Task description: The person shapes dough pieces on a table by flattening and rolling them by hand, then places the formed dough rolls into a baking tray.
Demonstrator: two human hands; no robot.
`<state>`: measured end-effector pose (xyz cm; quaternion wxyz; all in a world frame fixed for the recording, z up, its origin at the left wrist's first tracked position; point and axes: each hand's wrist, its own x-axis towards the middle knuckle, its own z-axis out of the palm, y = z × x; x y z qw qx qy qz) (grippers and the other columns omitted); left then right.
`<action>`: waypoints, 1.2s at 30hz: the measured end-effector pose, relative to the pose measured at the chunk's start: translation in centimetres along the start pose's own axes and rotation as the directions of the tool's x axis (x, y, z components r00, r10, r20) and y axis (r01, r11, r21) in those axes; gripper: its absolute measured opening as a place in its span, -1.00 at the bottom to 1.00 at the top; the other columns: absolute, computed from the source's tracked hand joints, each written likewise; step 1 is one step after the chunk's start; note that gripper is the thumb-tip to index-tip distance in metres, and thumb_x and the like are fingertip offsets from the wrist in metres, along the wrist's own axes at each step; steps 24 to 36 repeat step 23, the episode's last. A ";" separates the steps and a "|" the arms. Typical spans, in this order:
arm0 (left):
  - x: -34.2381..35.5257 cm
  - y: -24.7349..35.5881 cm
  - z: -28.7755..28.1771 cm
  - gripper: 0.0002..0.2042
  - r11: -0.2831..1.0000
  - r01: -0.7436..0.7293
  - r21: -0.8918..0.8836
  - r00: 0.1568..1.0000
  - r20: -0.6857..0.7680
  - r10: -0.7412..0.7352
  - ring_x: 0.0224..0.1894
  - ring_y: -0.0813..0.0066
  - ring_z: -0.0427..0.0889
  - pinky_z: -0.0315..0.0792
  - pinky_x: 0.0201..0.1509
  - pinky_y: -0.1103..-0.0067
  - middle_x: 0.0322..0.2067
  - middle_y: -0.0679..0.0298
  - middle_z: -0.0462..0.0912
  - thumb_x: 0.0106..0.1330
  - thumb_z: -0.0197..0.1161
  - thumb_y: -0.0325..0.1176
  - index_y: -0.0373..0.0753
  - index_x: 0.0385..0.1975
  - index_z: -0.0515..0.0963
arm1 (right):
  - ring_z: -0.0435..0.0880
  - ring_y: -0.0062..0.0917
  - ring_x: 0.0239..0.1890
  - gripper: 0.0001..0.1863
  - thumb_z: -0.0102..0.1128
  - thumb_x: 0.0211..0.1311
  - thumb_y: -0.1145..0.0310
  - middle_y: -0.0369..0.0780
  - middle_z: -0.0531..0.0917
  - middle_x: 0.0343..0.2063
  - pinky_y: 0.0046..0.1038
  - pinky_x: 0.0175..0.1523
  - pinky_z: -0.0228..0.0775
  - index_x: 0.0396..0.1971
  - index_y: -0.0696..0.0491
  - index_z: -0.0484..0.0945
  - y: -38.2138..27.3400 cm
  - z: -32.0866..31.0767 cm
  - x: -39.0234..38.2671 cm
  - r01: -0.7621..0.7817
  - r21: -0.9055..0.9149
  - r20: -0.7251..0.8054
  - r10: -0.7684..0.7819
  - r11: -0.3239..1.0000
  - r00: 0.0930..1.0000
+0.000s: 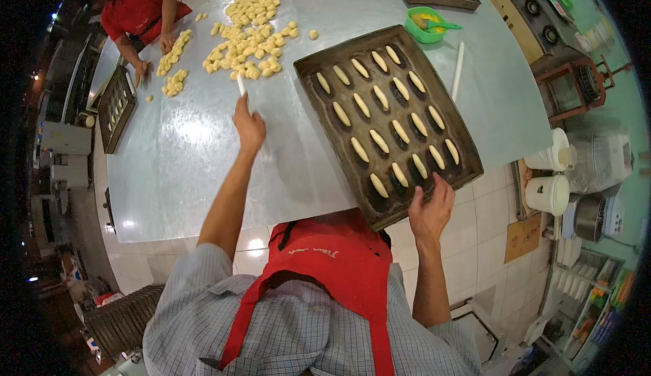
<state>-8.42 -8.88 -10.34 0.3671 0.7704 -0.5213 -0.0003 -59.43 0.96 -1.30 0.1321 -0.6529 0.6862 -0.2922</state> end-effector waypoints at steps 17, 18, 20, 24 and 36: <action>-15.0 2.9 -4.7 -0.35 0.987 -0.127 0.101 0.969 0.226 0.102 0.65 -0.37 0.18 0.08 0.74 0.01 0.63 -0.31 0.16 0.61 0.18 -0.30 -0.43 0.62 0.24 | 0.67 -0.30 0.24 -0.25 0.40 0.21 0.60 -0.19 0.67 0.18 -0.13 0.44 0.49 0.45 0.21 0.42 3.8 5.4 -6.2 -0.749 0.660 0.674 0.400 0.049 0.621; -17.6 3.4 -6.5 -0.34 0.985 -0.145 0.093 0.951 0.288 0.112 0.65 -0.37 0.18 0.08 0.74 0.01 0.64 -0.29 0.17 0.57 0.21 -0.32 -0.42 0.61 0.26 | 0.68 -0.30 0.23 -0.24 0.32 0.14 0.63 -0.19 0.67 0.19 -0.13 0.44 0.51 0.43 0.20 0.43 3.8 4.8 -6.3 -0.709 0.705 0.661 0.378 -0.017 0.648; -21.8 3.8 -10.0 -0.32 0.996 -0.088 0.034 0.933 0.352 0.070 0.67 -0.36 0.15 0.08 0.75 0.00 0.64 -0.25 0.19 0.51 0.28 -0.34 -0.39 0.60 0.29 | 0.71 -0.24 0.24 -0.21 0.22 0.08 0.61 -0.17 0.66 0.22 -0.09 0.45 0.57 0.44 0.16 0.42 4.7 4.7 -6.4 -0.645 0.757 0.642 0.306 -0.106 0.703; -27.0 2.0 -13.6 -0.28 0.994 0.023 -0.105 0.916 0.400 0.021 0.71 -0.37 0.05 -0.01 0.78 -0.01 0.68 -0.22 0.12 0.46 0.34 -0.39 -0.38 0.61 0.29 | 0.47 -0.06 0.59 0.09 0.25 0.05 0.40 -0.11 0.43 0.59 0.02 0.64 0.37 0.71 0.05 0.13 2.1 2.2 -5.1 -0.695 0.719 0.695 -0.045 0.012 0.718; -27.0 2.0 -13.6 -0.28 0.994 0.023 -0.105 0.916 0.400 0.021 0.71 -0.37 0.05 -0.01 0.78 -0.01 0.68 -0.22 0.12 0.46 0.34 -0.39 -0.38 0.61 0.29 | 0.47 -0.06 0.59 0.09 0.25 0.05 0.40 -0.11 0.43 0.59 0.02 0.64 0.37 0.71 0.05 0.13 2.1 2.2 -5.1 -0.695 0.719 0.695 -0.045 0.012 0.718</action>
